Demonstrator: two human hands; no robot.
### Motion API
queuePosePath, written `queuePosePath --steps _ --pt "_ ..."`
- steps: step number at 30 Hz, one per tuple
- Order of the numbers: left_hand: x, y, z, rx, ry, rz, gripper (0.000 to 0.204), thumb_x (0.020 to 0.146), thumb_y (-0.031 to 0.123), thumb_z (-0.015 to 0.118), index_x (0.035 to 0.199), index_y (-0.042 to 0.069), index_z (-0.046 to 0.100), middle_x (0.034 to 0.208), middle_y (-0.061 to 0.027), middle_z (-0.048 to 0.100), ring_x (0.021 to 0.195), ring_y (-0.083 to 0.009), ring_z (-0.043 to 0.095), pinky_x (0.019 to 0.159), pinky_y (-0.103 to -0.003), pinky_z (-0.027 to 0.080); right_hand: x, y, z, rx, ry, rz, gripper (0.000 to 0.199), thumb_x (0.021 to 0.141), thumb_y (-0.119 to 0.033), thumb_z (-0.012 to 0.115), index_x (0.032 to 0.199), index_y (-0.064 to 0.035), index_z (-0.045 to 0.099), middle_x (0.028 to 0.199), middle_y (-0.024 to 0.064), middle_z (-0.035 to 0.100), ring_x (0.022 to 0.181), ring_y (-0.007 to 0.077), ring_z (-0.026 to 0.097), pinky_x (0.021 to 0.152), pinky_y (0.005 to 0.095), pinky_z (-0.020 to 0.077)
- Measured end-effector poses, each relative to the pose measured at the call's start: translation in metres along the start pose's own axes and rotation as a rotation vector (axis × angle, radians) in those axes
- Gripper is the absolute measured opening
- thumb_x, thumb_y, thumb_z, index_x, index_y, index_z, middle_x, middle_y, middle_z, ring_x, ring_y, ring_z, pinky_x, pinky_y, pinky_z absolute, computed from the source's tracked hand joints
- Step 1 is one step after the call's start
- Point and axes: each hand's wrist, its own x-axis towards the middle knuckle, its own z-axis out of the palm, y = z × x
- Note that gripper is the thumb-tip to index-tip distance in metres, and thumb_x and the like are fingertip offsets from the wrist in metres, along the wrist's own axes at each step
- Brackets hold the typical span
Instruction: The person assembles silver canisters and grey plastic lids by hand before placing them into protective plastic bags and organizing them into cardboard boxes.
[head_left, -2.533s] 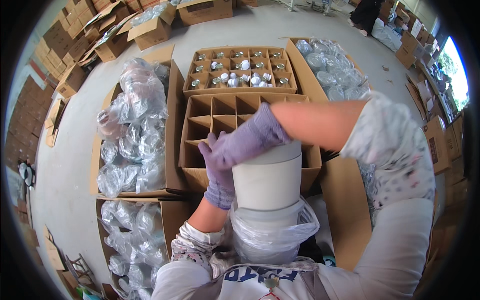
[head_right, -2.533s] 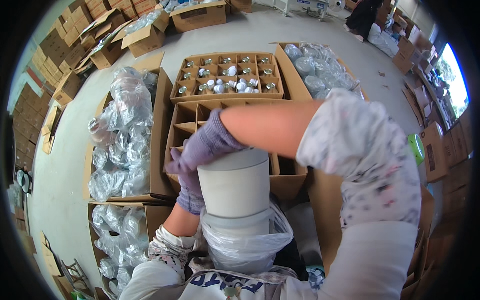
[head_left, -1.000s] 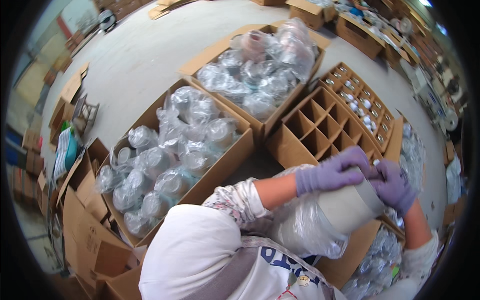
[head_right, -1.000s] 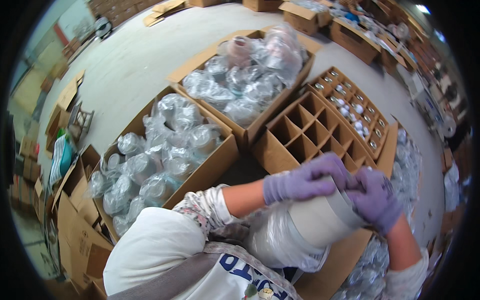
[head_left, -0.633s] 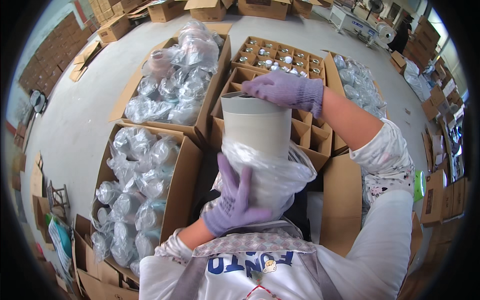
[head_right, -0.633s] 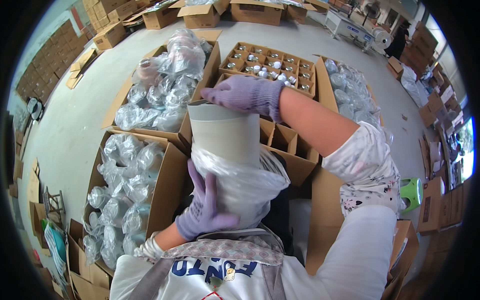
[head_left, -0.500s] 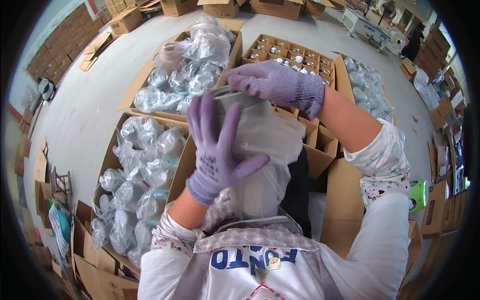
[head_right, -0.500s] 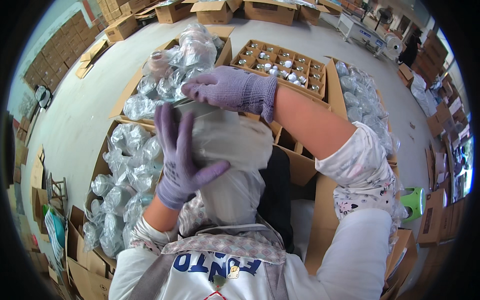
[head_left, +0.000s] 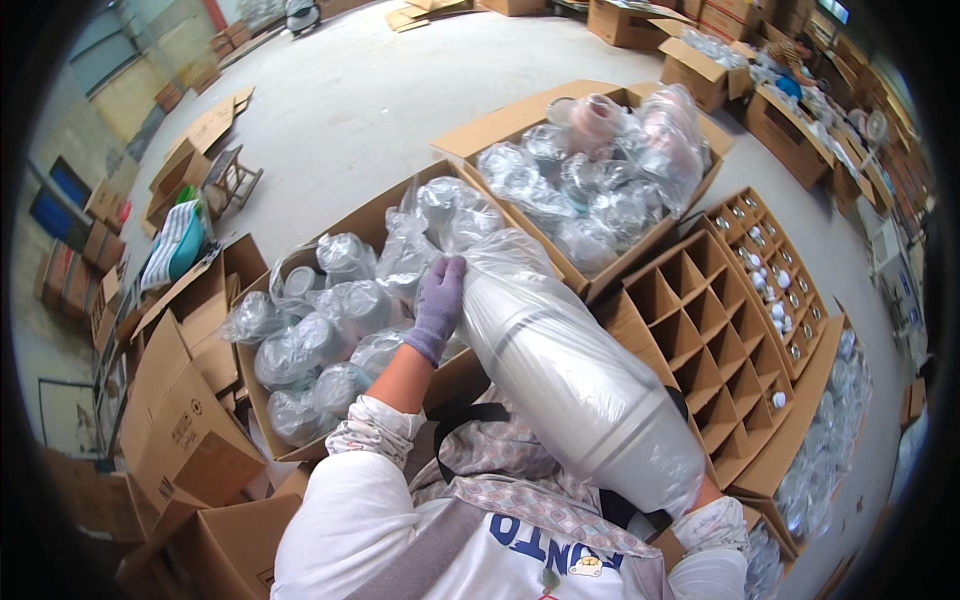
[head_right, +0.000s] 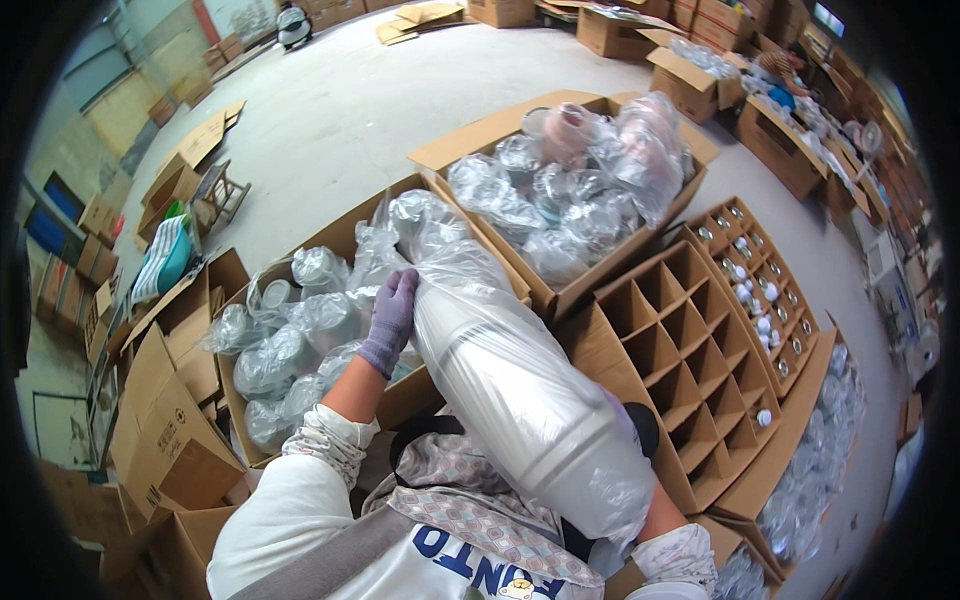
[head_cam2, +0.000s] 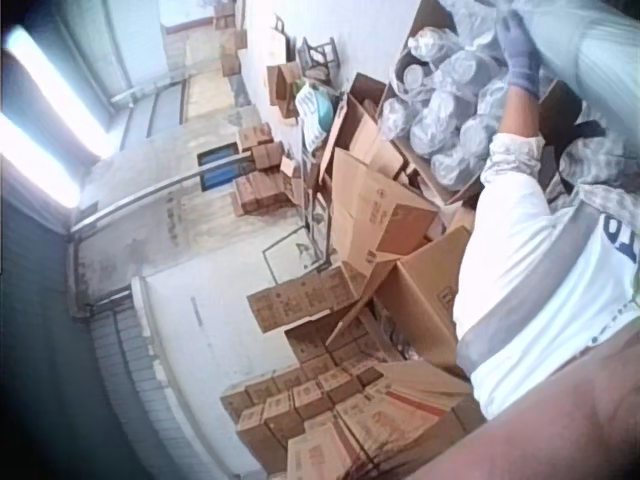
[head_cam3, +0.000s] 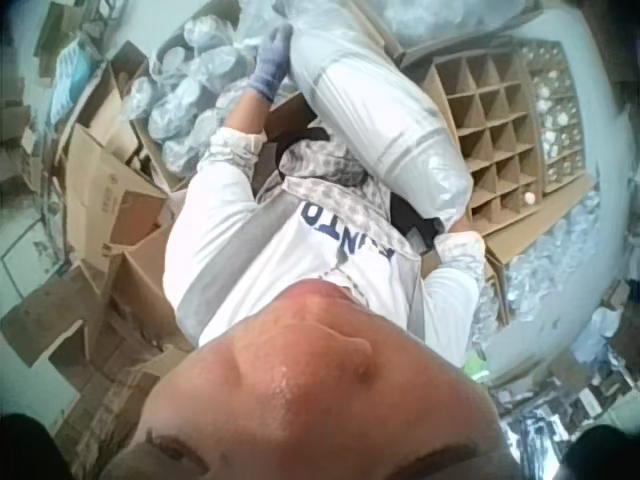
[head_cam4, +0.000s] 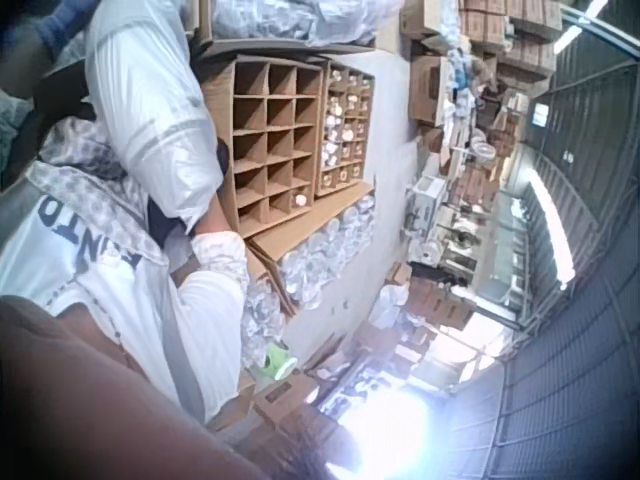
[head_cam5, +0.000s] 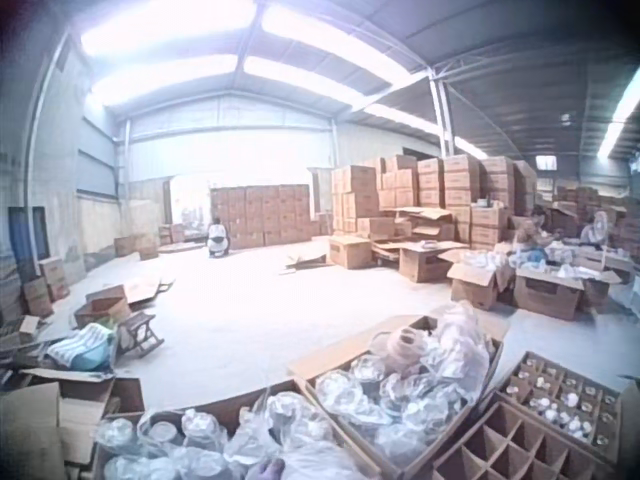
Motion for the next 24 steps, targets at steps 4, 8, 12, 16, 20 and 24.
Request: queuePosePath --steps 4,8,12,16,20,24 --pt "0.024 0.018 -0.042 -0.540 -0.075 -0.390 0.046 0.099 0.032 0.053 0.127 -0.005 0.053 0.120 -0.0159 0.062 0.105 -0.0261 0.062 0.097 -0.037 0.048 0.127 0.003 -0.035 0.090 0.062 -0.073 0.051 0.082 -0.020 0.055 0.132 -0.0062 0.053 0.139 0.0165 0.048 0.130 0.0358 0.043 0.107 0.0472 0.0352" --pt "0.111 0.012 -0.164 -0.647 0.145 -0.229 0.037 0.095 0.033 0.058 0.116 0.001 0.057 0.102 -0.0090 0.065 0.091 -0.0221 0.063 0.081 -0.034 0.051 0.306 -0.030 -0.025 0.230 0.120 -0.224 0.048 0.084 -0.024 0.056 0.129 -0.0055 0.056 0.134 0.0180 0.053 0.126 0.0353 0.047 0.105 0.0445 0.0382" --pt "0.139 0.029 -0.232 -0.259 0.765 0.141 0.040 0.090 0.023 0.067 0.120 0.000 0.053 0.111 -0.0063 0.058 0.104 -0.0147 0.055 0.088 -0.028 0.044 0.451 -0.070 0.033 0.160 -0.014 -0.123 0.045 0.086 -0.028 0.056 0.125 -0.0048 0.058 0.130 0.0194 0.057 0.122 0.0347 0.051 0.103 0.0419 0.0411" --pt "0.103 0.050 -0.222 -0.011 0.541 0.229 0.041 0.094 0.015 0.061 0.129 -0.002 0.050 0.126 -0.0100 0.053 0.117 -0.0182 0.050 0.102 -0.031 0.040 0.522 -0.097 0.081 0.563 -0.236 0.198 0.039 0.077 -0.035 0.066 0.100 -0.0048 0.072 0.107 0.0211 0.068 0.098 0.0363 0.066 0.089 0.0423 0.0517" --pt "0.108 0.070 -0.168 0.574 0.253 0.564 0.046 0.086 0.020 0.067 0.128 0.005 0.056 0.129 -0.0146 0.054 0.121 -0.0281 0.050 0.104 -0.037 0.039 0.553 -0.129 0.134 0.365 -0.472 0.196 0.040 0.082 -0.033 0.063 0.109 -0.0040 0.070 0.114 0.0209 0.066 0.108 0.0344 0.064 0.094 0.0412 0.0501" --pt "0.164 0.028 -0.122 1.289 0.026 0.563 0.051 0.080 0.041 0.068 0.128 0.025 0.060 0.141 -0.0091 0.047 0.133 -0.0360 0.036 0.109 -0.056 0.027 0.563 -0.152 0.211 0.427 -0.602 0.270 0.048 0.084 -0.034 0.059 0.121 -0.0035 0.064 0.129 0.0227 0.058 0.119 0.0359 0.058 0.100 0.0430 0.0461"
